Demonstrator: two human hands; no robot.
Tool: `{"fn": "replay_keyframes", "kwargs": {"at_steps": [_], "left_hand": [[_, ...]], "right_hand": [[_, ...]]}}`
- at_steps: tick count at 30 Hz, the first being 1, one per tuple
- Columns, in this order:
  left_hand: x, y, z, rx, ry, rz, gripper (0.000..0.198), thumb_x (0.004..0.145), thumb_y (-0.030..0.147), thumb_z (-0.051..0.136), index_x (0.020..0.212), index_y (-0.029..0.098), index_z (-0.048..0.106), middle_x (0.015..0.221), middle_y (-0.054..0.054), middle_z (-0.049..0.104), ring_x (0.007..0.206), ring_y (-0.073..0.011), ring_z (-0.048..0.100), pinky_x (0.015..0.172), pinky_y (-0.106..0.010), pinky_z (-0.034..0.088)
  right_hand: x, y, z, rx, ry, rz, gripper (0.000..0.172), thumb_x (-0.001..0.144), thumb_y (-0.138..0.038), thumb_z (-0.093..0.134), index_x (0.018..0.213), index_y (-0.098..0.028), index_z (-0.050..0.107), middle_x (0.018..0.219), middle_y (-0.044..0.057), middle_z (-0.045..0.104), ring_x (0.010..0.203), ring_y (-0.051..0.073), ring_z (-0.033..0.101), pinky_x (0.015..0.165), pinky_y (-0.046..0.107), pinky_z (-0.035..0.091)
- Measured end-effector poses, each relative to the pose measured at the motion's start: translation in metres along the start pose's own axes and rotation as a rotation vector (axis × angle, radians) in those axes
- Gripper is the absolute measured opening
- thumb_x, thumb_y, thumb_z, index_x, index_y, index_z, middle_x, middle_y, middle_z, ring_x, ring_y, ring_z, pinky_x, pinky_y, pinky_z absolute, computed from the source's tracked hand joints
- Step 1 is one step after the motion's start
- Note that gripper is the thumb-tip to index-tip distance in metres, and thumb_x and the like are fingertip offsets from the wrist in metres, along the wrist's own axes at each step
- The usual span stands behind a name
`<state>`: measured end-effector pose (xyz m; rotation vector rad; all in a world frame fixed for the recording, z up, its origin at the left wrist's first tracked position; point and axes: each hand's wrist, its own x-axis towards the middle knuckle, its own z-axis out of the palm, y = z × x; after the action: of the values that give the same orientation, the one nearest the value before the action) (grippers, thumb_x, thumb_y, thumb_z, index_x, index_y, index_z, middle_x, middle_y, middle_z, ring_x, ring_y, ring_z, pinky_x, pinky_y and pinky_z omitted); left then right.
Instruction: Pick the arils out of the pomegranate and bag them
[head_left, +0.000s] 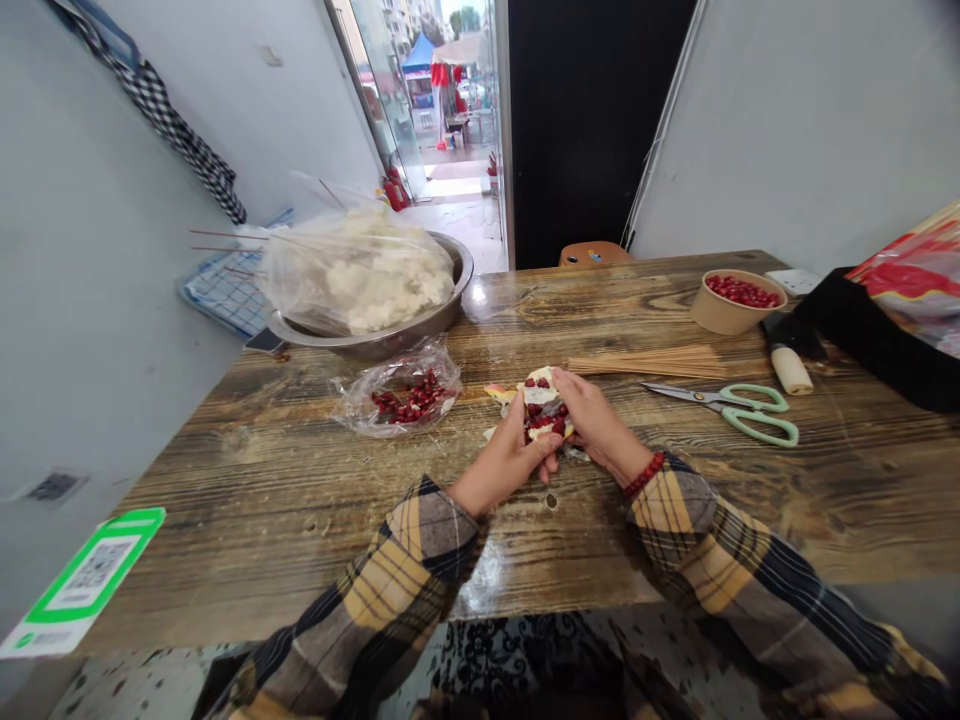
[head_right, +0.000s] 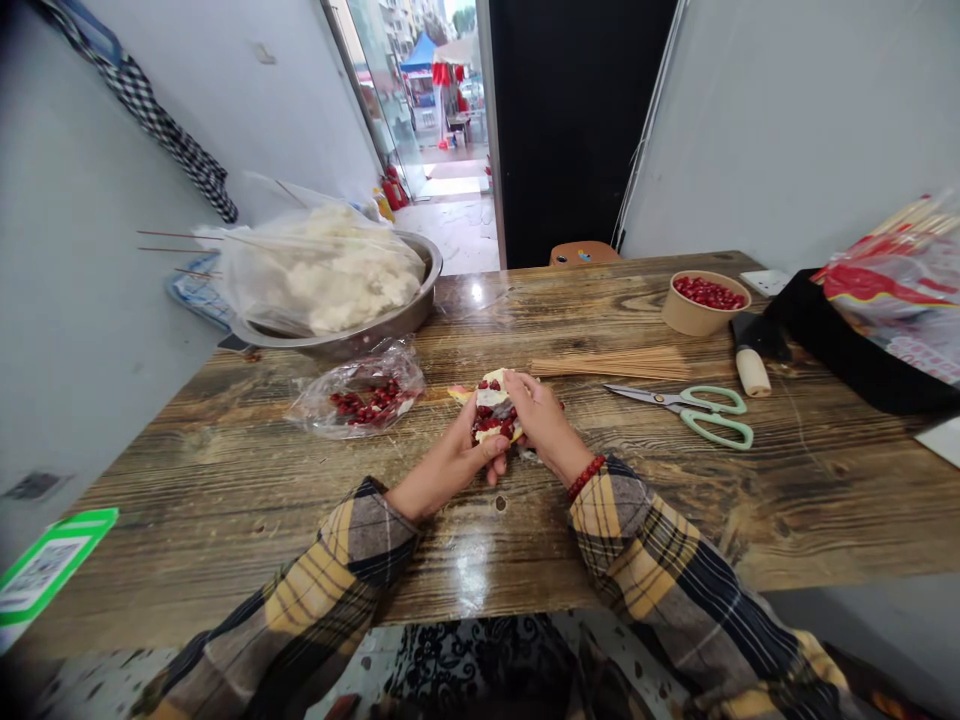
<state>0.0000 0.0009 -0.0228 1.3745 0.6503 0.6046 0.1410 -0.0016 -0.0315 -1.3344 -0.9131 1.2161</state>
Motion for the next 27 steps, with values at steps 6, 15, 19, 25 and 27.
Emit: {"fn": "replay_keyframes", "kwargs": {"at_steps": [6,15,19,25,27], "left_hand": [[0.001,0.001,0.001,-0.018,-0.004,0.007,0.078,0.080,0.032,0.067,0.143,0.020,0.022,0.083,-0.001,0.056,0.056,-0.0076,0.052,0.045,-0.018,0.045],[0.002,0.008,-0.011,-0.288,-0.083,-0.056,0.069,0.074,0.025,0.074,0.134,0.018,0.040,0.092,-0.005,0.061,0.066,-0.0097,0.059,0.059,-0.023,0.051],[0.002,0.007,-0.014,-0.325,-0.075,-0.071,0.064,0.075,0.023,0.073,0.131,0.018,0.043,0.093,-0.005,0.062,0.068,-0.0094,0.060,0.062,-0.023,0.052],[0.002,0.006,-0.016,-0.355,-0.102,-0.071,0.059,0.076,0.023,0.072,0.129,0.018,0.046,0.097,-0.006,0.063,0.071,-0.0102,0.061,0.065,-0.024,0.052],[0.002,0.006,-0.016,-0.362,-0.117,-0.074,0.055,0.077,0.024,0.072,0.126,0.017,0.048,0.097,-0.007,0.064,0.071,-0.0101,0.061,0.065,-0.023,0.052]], "right_hand": [[-0.001,-0.004,0.001,0.002,0.038,0.042,0.048,0.082,-0.063,0.049,0.093,-0.019,0.063,0.052,-0.004,0.053,0.034,0.007,0.039,0.029,0.016,0.026],[-0.001,-0.011,0.002,-0.005,0.063,0.063,0.041,0.086,-0.056,0.049,0.093,-0.019,0.064,0.051,-0.005,0.049,0.033,0.005,0.037,0.029,0.014,0.024],[-0.001,-0.012,0.001,0.007,0.075,0.055,0.039,0.087,-0.054,0.050,0.093,-0.018,0.063,0.050,-0.006,0.049,0.032,0.005,0.037,0.027,0.014,0.023],[-0.001,-0.011,0.000,0.020,0.054,0.013,0.038,0.087,-0.054,0.049,0.093,-0.018,0.062,0.047,-0.005,0.051,0.030,0.007,0.042,0.028,0.015,0.026],[-0.001,-0.010,-0.001,0.016,0.044,-0.002,0.040,0.086,-0.056,0.050,0.094,-0.019,0.062,0.048,-0.005,0.053,0.030,0.007,0.043,0.027,0.016,0.025]]}}
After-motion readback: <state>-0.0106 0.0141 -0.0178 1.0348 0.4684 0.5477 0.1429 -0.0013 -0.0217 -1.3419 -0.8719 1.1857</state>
